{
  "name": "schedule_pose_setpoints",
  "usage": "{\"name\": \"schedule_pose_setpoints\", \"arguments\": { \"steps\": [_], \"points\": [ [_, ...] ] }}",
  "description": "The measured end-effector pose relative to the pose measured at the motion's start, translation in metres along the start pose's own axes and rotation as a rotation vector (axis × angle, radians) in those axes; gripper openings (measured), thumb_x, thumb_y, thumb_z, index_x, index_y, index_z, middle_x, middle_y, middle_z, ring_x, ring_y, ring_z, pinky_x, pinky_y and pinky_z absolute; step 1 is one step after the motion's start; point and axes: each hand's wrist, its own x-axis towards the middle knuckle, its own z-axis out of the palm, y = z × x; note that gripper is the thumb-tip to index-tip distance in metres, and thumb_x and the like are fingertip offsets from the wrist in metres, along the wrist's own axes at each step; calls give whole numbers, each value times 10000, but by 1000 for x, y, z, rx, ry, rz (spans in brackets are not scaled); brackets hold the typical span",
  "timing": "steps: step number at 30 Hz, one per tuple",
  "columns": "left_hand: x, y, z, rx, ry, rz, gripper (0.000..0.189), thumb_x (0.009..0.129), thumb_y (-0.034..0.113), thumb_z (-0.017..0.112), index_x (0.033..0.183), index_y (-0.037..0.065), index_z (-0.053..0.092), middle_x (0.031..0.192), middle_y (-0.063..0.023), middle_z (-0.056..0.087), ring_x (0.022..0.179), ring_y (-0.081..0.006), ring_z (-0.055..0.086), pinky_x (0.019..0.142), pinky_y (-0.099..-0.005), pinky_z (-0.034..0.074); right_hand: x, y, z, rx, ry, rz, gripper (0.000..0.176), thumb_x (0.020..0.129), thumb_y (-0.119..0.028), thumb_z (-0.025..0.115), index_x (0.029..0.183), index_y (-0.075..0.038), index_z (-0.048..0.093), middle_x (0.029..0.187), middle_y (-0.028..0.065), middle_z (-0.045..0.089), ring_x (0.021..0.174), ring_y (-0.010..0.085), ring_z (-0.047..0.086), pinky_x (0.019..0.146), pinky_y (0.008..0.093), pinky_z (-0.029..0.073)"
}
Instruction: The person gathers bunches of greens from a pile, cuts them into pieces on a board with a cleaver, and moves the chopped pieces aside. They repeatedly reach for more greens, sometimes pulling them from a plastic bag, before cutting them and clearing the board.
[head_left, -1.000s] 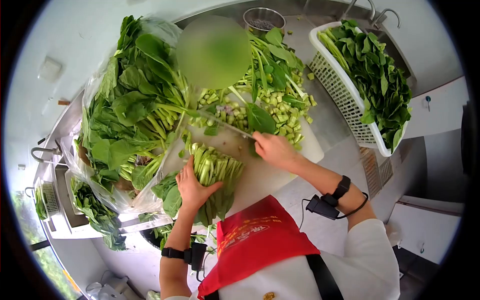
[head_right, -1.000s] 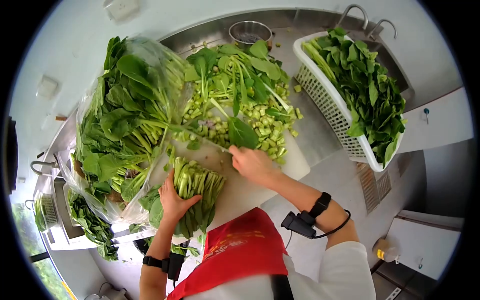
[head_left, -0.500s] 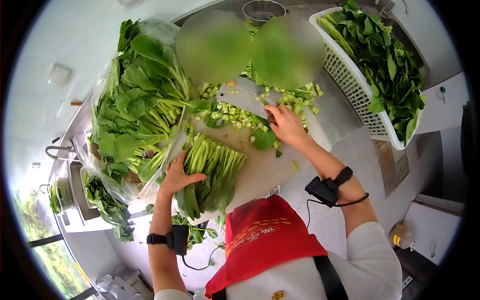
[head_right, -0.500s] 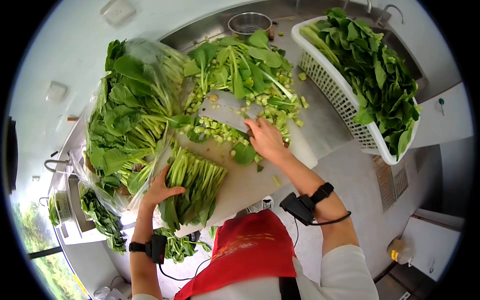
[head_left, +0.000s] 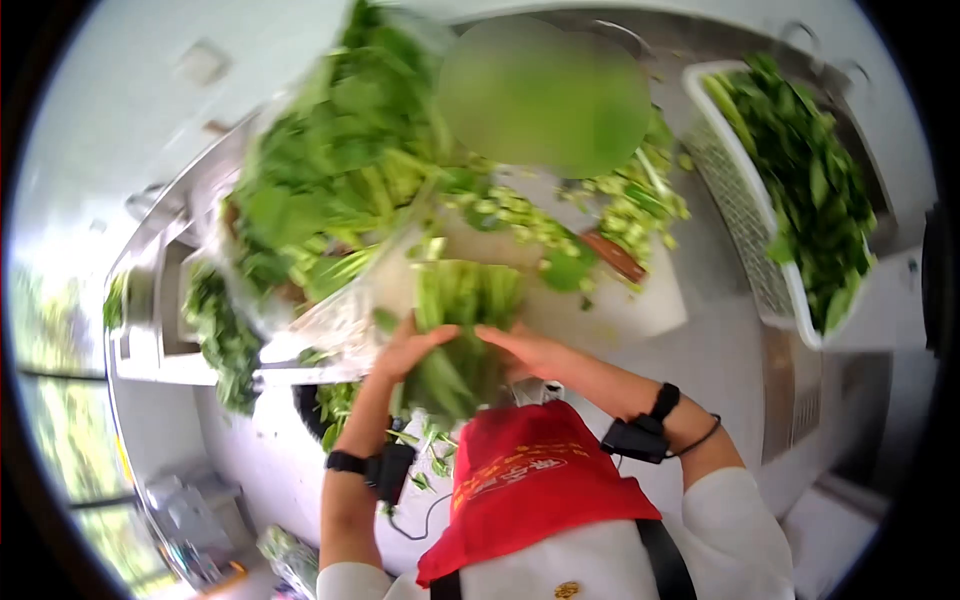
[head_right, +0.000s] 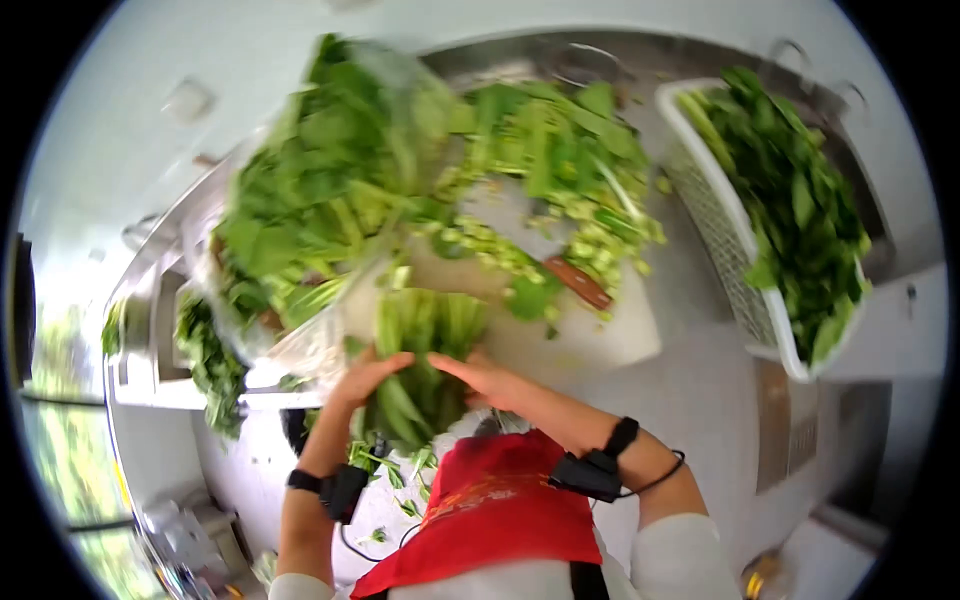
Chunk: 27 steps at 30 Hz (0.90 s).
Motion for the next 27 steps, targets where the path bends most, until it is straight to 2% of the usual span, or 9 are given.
{"name": "schedule_pose_setpoints", "arguments": {
  "steps": [1,2,5,6,13,15,20,21,27],
  "points": [
    [-8,2,6,78,66,-35,632,771,256,759,1240,-42,457,1068,-136,628,911,-211,630,788,-325,530,-11,-11,15,-33,23,51,677,819,-456,673,1336,-96,424,1215,65,583,1043,193,596,863,402,503],
    [-6,-16,4,-29,-28,24,641,779,253,752,1266,-29,444,1091,-126,619,943,-200,614,817,-326,516,-5,-6,14,-37,59,77,589,826,-387,683,1300,-103,481,1195,63,596,1062,178,593,858,382,514],
    [-27,-35,16,-188,-15,226,738,775,211,744,1363,-11,356,1243,-129,540,1135,-215,519,963,-333,430,3,0,10,-65,-1,-115,522,836,-192,686,1286,-30,476,1190,103,586,1035,200,593,877,342,503],
    [-24,-50,15,-250,-1,279,756,761,266,745,1364,-5,378,1257,-121,538,1142,-209,513,993,-336,402,5,-1,12,-84,11,-155,575,812,-160,703,1304,-23,440,1211,110,563,1071,205,570,894,339,489],
    [-90,-22,-38,-491,175,692,711,759,199,761,1325,-17,389,1234,-111,542,1126,-198,521,966,-333,417,10,-76,135,-645,-98,-280,807,713,-130,774,1371,-20,320,1254,108,514,1145,219,512,975,344,425],
    [-110,-16,-73,-536,238,777,667,757,179,767,1288,-24,417,1211,-107,551,1102,-204,534,948,-338,428,26,-92,190,-813,-162,-322,942,683,-144,805,1413,-17,223,1301,126,465,1204,224,463,1014,340,382],
    [-152,-22,-197,-506,604,882,516,749,151,728,1182,-36,518,1100,-111,610,1000,-199,584,874,-326,467,109,-95,340,-1086,-377,-612,1056,671,-200,828,1437,10,132,1357,158,406,1267,245,389,1064,343,306],
    [-168,-21,-224,-496,687,873,494,758,167,714,1169,-36,527,1088,-109,616,980,-199,590,861,-326,472,124,-92,377,-1034,-404,-560,1134,627,-199,849,1458,22,110,1401,153,372,1292,228,360,1083,322,281],
    [-232,-50,-399,-426,1116,756,521,840,308,635,1210,-36,507,1156,-135,580,1028,-222,561,897,-340,445,242,-56,561,-1085,-681,-588,1062,653,-267,838,1412,55,168,1369,198,386,1282,268,386,1096,360,291]
  ]
}}
